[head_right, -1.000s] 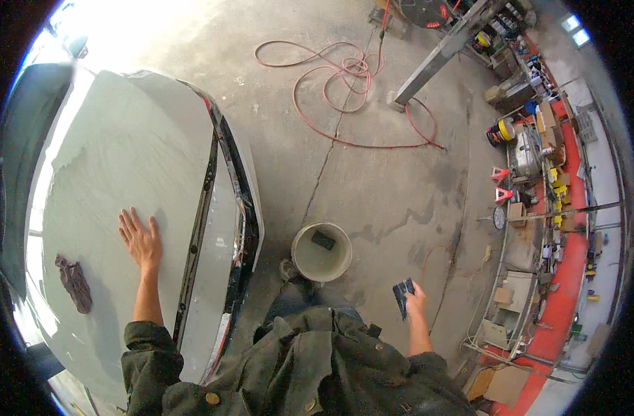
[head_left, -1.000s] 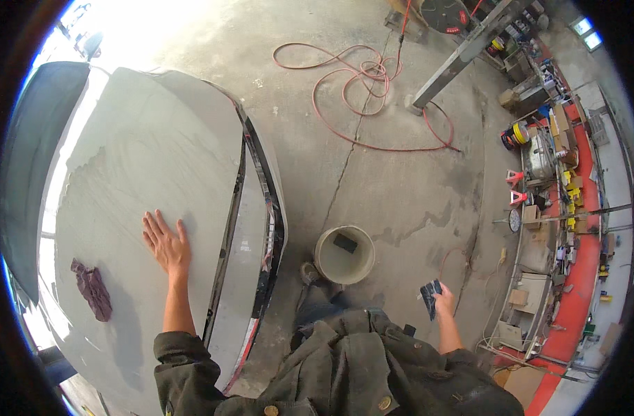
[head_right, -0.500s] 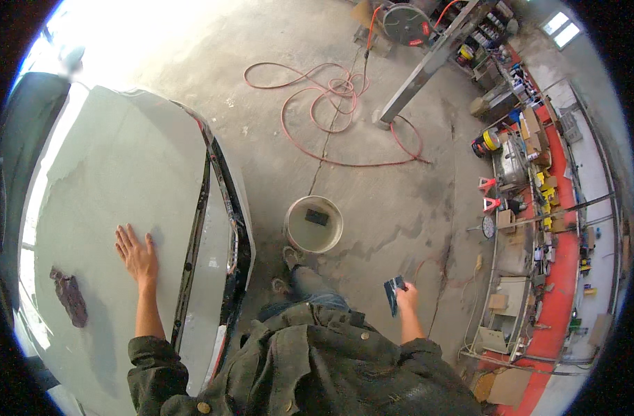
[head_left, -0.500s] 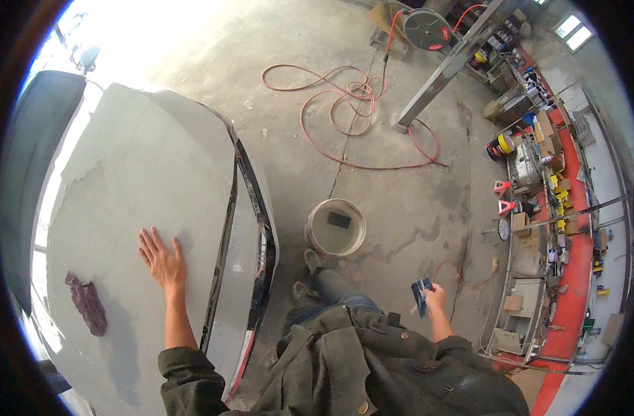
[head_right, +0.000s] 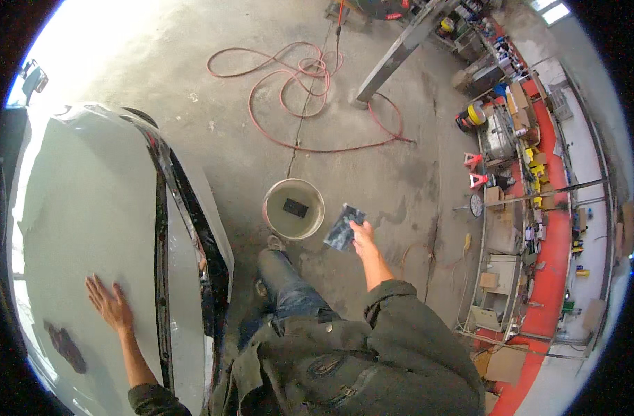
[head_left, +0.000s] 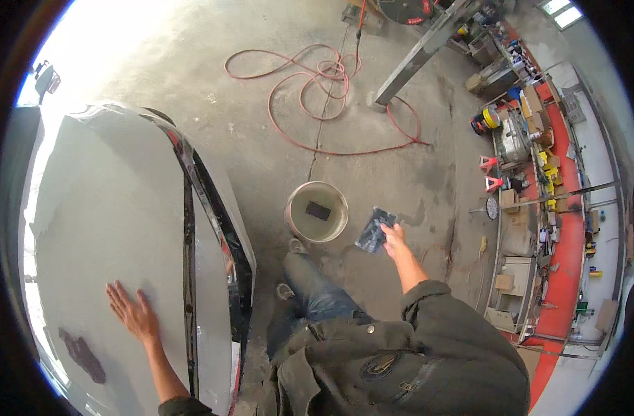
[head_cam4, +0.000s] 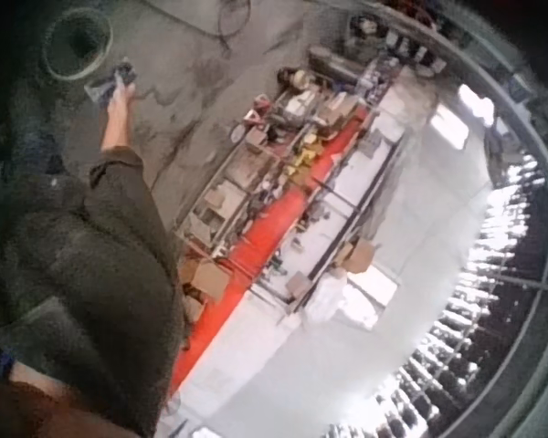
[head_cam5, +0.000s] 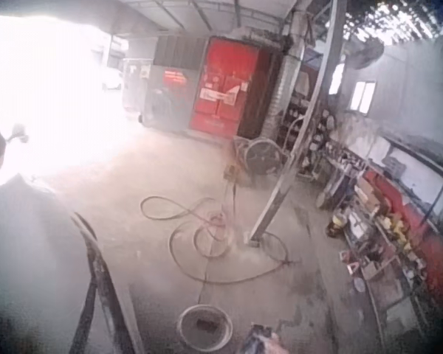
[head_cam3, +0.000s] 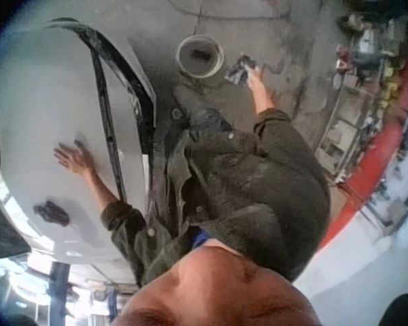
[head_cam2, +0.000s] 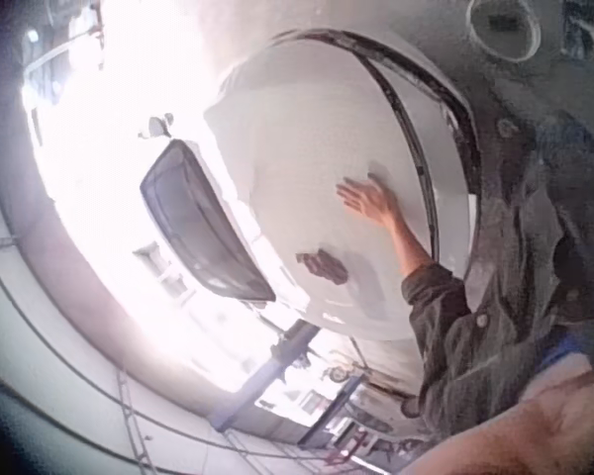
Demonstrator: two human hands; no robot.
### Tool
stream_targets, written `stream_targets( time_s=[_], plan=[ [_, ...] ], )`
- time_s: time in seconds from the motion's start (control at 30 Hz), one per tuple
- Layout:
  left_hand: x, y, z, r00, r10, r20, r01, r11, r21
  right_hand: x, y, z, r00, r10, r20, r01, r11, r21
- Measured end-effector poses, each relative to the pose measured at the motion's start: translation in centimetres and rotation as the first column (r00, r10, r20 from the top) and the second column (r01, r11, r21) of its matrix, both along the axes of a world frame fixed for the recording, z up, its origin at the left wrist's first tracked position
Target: The person repeatedly wipes the hood of a white car with a purple cloth and a black sponge, occasionally dipping the sponge into a bucket of water. The hood surface becomes progressively wetter as the person continues the cleaning motion across the entire hood area.
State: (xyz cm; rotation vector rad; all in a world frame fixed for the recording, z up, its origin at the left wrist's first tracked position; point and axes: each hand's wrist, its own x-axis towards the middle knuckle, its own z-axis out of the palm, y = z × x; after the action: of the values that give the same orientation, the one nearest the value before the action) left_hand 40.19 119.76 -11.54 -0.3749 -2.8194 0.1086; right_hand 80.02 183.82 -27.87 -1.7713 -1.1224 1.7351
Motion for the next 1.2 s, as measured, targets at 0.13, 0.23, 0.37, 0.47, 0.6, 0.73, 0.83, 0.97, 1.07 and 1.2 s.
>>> stream_targets(
  time_s=[0.13, 0.23, 0.37, 0.47, 0.6, 0.73, 0.83, 0.97, 1.07, 1.2],
  plan=[
    [0.3, -0.8, 0.6, 1.000, -0.008, 0.013, 0.008, 1.000, -0.009, -7.2, 0.9, -3.3, 0.987, 0.066, -0.147, -0.094, 0.977, -0.190],
    [0.7, -1.0, 1.2, 0.997, -0.033, 0.077, 0.030, 0.998, 0.050, -10.3, 1.2, -9.8, 0.987, 0.136, -0.084, -0.153, 0.951, -0.267],
    [1.9, -5.5, 2.1, 0.978, 0.073, 0.196, -0.099, 0.987, 0.127, -16.3, 0.5, -20.9, 0.969, 0.246, 0.029, -0.221, 0.911, -0.349],
    [-0.4, -5.9, 1.1, 0.924, 0.170, 0.343, -0.267, 0.928, 0.259, -15.2, 2.4, -34.1, 0.799, 0.557, 0.229, -0.506, 0.827, -0.246],
    [-3.0, -3.6, 2.2, 0.904, 0.263, 0.336, -0.350, 0.907, 0.232, -20.1, 1.7, -43.9, 0.686, 0.678, 0.265, -0.568, 0.726, -0.387],
    [-3.0, -3.3, 1.5, 0.902, 0.316, 0.294, -0.391, 0.887, 0.247, -23.1, 3.2, -55.6, 0.314, 0.808, 0.498, -0.910, 0.405, -0.084],
    [-5.1, -2.4, 1.0, 0.889, 0.333, 0.316, -0.405, 0.892, 0.200, -21.7, 1.8, -60.2, 0.148, 0.559, 0.816, -0.986, 0.143, 0.080],
    [-5.8, -2.2, 1.3, 0.878, 0.356, 0.319, -0.424, 0.888, 0.176, -18.4, 1.2, -61.0, 0.013, 0.673, 0.739, -0.997, 0.067, -0.043],
    [-5.3, -3.1, 1.3, 0.882, 0.358, 0.307, -0.427, 0.883, 0.194, -18.2, 3.7, -60.4, -0.010, 0.757, 0.653, -0.992, 0.076, -0.104],
    [-4.6, -4.5, 0.4, 0.894, 0.334, 0.298, -0.410, 0.877, 0.249, -18.8, 6.2, -58.9, 0.248, 0.731, 0.635, -0.961, 0.267, 0.069]
  ],
)
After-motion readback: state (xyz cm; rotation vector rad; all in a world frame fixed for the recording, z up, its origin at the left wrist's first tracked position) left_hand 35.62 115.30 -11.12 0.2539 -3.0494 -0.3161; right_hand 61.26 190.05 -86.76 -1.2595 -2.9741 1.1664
